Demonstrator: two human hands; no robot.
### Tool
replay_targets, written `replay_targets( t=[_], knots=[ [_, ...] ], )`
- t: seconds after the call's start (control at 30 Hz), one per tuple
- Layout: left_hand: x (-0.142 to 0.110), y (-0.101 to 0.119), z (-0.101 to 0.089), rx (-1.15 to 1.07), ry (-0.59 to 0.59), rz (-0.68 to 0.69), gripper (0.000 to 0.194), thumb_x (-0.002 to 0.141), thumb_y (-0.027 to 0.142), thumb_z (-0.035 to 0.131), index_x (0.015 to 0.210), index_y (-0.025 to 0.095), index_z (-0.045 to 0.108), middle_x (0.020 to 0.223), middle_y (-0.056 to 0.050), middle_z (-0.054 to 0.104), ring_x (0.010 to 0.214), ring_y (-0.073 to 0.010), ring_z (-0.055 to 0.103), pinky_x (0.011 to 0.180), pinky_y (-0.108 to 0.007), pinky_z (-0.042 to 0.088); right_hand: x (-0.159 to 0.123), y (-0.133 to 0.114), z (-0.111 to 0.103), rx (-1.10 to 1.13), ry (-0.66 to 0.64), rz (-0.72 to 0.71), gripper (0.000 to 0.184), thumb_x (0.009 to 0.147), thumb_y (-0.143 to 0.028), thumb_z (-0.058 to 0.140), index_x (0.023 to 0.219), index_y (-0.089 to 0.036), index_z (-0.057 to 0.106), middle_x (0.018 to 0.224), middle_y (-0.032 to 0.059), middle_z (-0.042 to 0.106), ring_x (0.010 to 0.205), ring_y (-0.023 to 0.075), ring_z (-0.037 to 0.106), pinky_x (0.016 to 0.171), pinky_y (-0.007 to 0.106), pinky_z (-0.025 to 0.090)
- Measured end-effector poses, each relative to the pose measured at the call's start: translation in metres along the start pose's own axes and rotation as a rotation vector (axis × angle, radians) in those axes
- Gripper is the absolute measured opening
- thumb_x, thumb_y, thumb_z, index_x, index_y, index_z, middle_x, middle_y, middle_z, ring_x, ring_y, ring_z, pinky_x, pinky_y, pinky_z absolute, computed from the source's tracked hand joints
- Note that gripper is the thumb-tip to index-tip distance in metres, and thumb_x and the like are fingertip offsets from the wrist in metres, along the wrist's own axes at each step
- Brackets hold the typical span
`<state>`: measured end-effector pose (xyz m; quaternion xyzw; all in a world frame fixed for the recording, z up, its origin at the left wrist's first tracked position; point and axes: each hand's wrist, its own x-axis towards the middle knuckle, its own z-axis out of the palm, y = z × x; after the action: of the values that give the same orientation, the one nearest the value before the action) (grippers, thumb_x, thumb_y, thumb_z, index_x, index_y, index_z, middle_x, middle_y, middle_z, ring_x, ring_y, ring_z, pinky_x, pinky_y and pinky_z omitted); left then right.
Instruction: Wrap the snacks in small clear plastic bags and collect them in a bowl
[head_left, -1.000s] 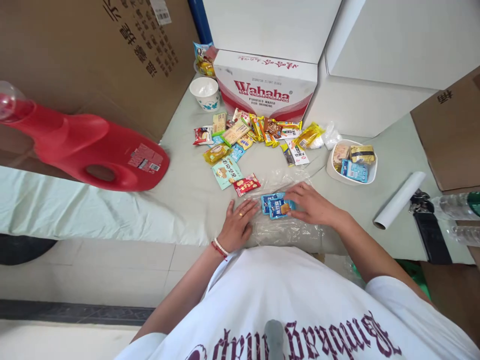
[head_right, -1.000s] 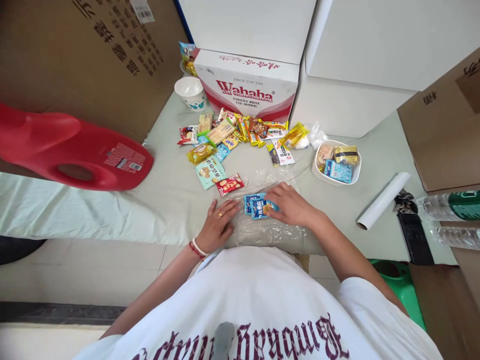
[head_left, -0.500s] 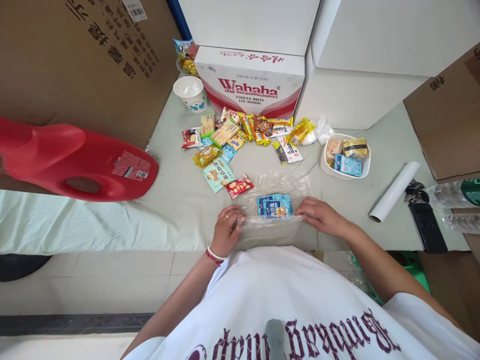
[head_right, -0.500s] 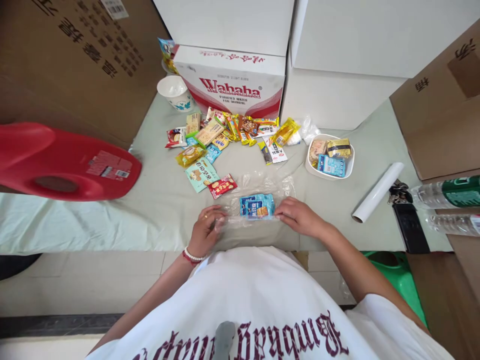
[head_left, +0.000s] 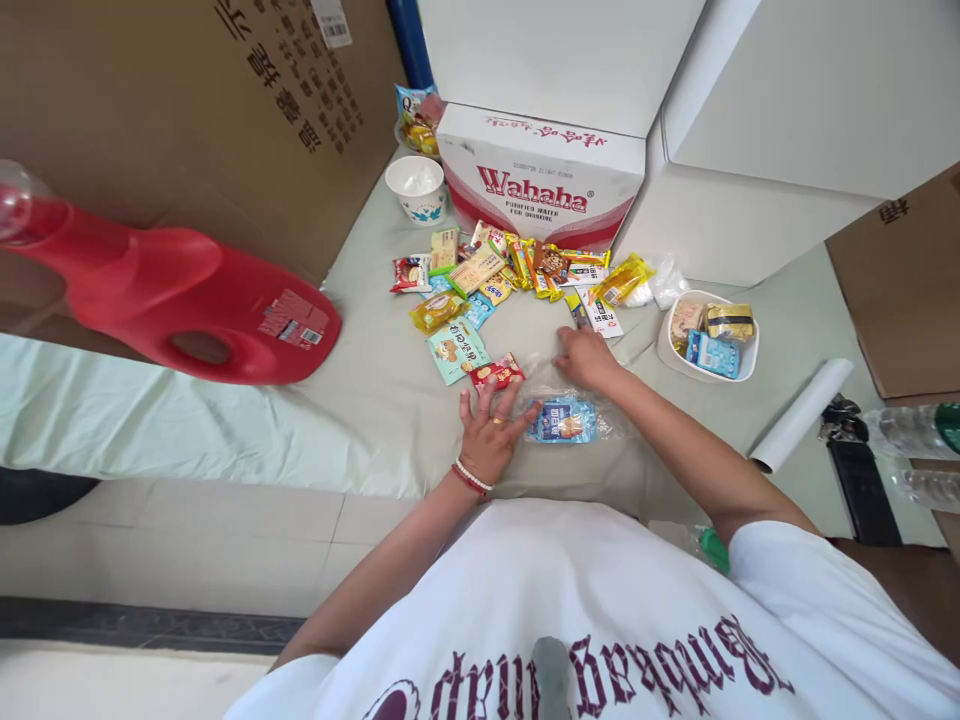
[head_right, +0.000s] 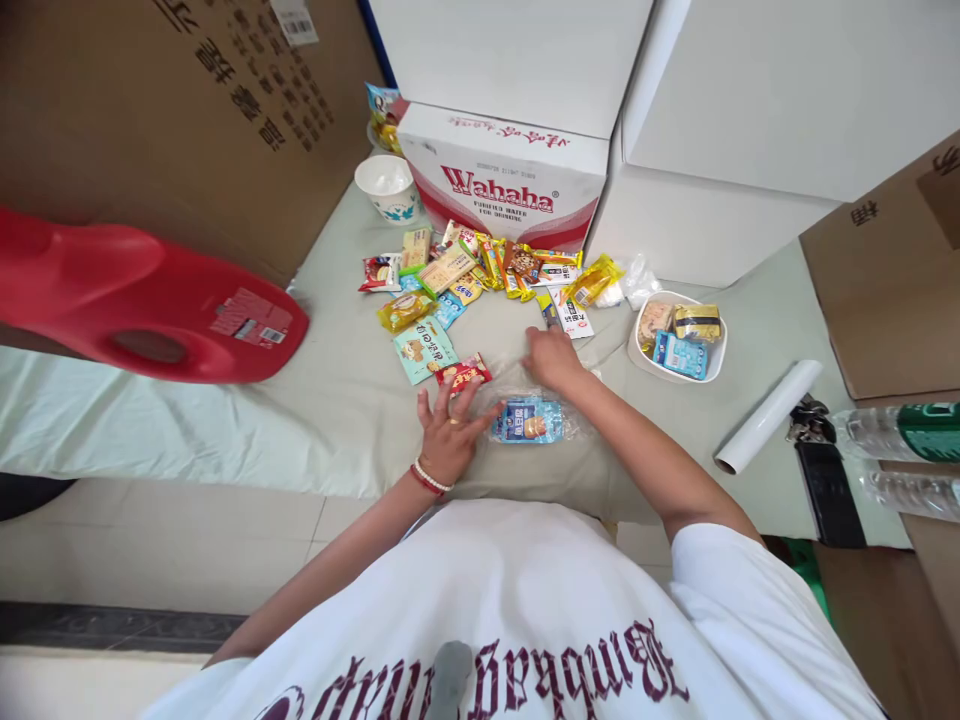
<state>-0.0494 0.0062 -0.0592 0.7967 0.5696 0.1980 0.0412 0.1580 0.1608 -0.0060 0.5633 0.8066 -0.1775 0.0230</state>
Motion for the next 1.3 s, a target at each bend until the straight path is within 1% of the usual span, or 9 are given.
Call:
replay_targets(
  t=[0.13,0.27,0.43,0.6,0.8,1.03,1.17,1.23,1.3],
  knots=[
    [0.006,0.0,-0.004,-0.027,-0.15,0.036,0.06,0.091,0.011,0.054,0.137,0.048,0.061,0.166,0.001,0.038,0.159,-0.0348,0.018,0.12,-0.075,0.001,0.0,0.005,-0.01,0.071,-0.059,-0.059,0.015,0.091,-0.025,0.063,0.098,-0.018,0.074,0.089,0.0075,0.069,0.093,0.0238,0.063,0.089,0.035,0.046],
    [0.008,0.001,-0.004,-0.043,-0.171,0.023,0.055,0.091,0.01,0.055,0.133,0.045,0.064,0.168,0.001,0.034,0.16,-0.0346,0.014,0.12,-0.075,0.0,-0.037,0.001,-0.025,0.153,0.031,-0.365,0.017,0.095,-0.025,0.056,0.097,-0.017,0.071,0.103,0.0099,0.063,0.096,0.0214,0.061,0.089,0.031,0.044],
    [0.009,-0.005,0.007,-0.162,-0.081,-0.032,0.045,0.087,0.005,0.052,0.121,0.029,0.069,0.161,-0.006,0.045,0.157,-0.031,0.022,0.124,-0.064,0.021,-0.095,-0.016,-0.004,-0.014,-0.196,-0.573,0.022,0.102,-0.02,0.046,0.103,-0.021,0.068,0.098,0.0069,0.062,0.078,0.0178,0.055,0.066,0.028,0.037],
    [0.01,-0.019,0.01,-0.342,0.175,-0.315,0.047,0.08,0.009,0.058,0.127,0.013,0.059,0.136,-0.02,0.054,0.128,-0.0305,0.054,0.106,-0.049,0.049,-0.12,-0.012,0.04,-0.035,-0.192,-0.539,0.051,0.1,-0.007,0.039,0.146,-0.025,0.053,0.11,0.0089,0.063,0.096,0.0217,0.056,0.077,0.029,0.041],
    [0.005,-0.024,-0.016,-0.419,0.052,-0.391,0.017,0.091,0.023,0.054,0.093,0.022,0.071,0.097,-0.009,0.067,0.098,-0.0262,0.061,0.098,-0.048,0.048,-0.132,-0.01,0.06,0.038,-0.086,-0.486,0.057,0.097,-0.005,0.039,0.147,-0.027,0.055,0.11,0.009,0.06,0.099,0.0235,0.051,0.087,0.033,0.042],
    [0.022,0.005,-0.029,-1.242,0.021,-0.594,0.029,0.096,0.05,0.056,0.098,0.022,0.061,0.115,-0.008,0.071,0.106,-0.0238,0.067,0.086,-0.038,0.054,-0.136,-0.014,0.069,0.081,-0.027,-0.444,0.053,0.098,-0.007,0.044,0.145,-0.027,0.058,0.109,0.0086,0.059,0.098,0.0231,0.049,0.087,0.033,0.04],
    [0.03,0.008,-0.024,-0.944,0.113,-0.564,0.038,0.094,0.049,0.06,0.12,0.023,0.063,0.12,-0.009,0.068,0.101,-0.022,0.063,0.091,-0.038,0.05,-0.136,-0.013,0.072,0.136,-0.003,-0.438,0.051,0.099,-0.008,0.045,0.144,-0.029,0.059,0.108,0.0077,0.059,0.098,0.0228,0.049,0.087,0.033,0.039],
    [0.031,0.006,-0.021,-0.711,0.018,-0.457,0.047,0.092,0.049,0.062,0.133,0.025,0.062,0.122,-0.009,0.067,0.103,-0.0244,0.058,0.097,-0.042,0.046,-0.136,-0.014,0.073,0.136,0.008,-0.442,0.049,0.1,-0.01,0.045,0.143,-0.028,0.06,0.108,0.0082,0.059,0.098,0.0233,0.049,0.087,0.034,0.039],
    [0.031,0.004,-0.019,-0.513,-0.101,-0.423,0.042,0.087,0.048,0.069,0.123,0.027,0.07,0.118,-0.009,0.067,0.109,-0.0291,0.054,0.098,-0.047,0.043,-0.136,-0.014,0.073,0.109,0.011,-0.449,0.047,0.1,-0.011,0.046,0.142,-0.028,0.061,0.107,0.0085,0.059,0.097,0.0239,0.048,0.086,0.034,0.039]
  ],
)
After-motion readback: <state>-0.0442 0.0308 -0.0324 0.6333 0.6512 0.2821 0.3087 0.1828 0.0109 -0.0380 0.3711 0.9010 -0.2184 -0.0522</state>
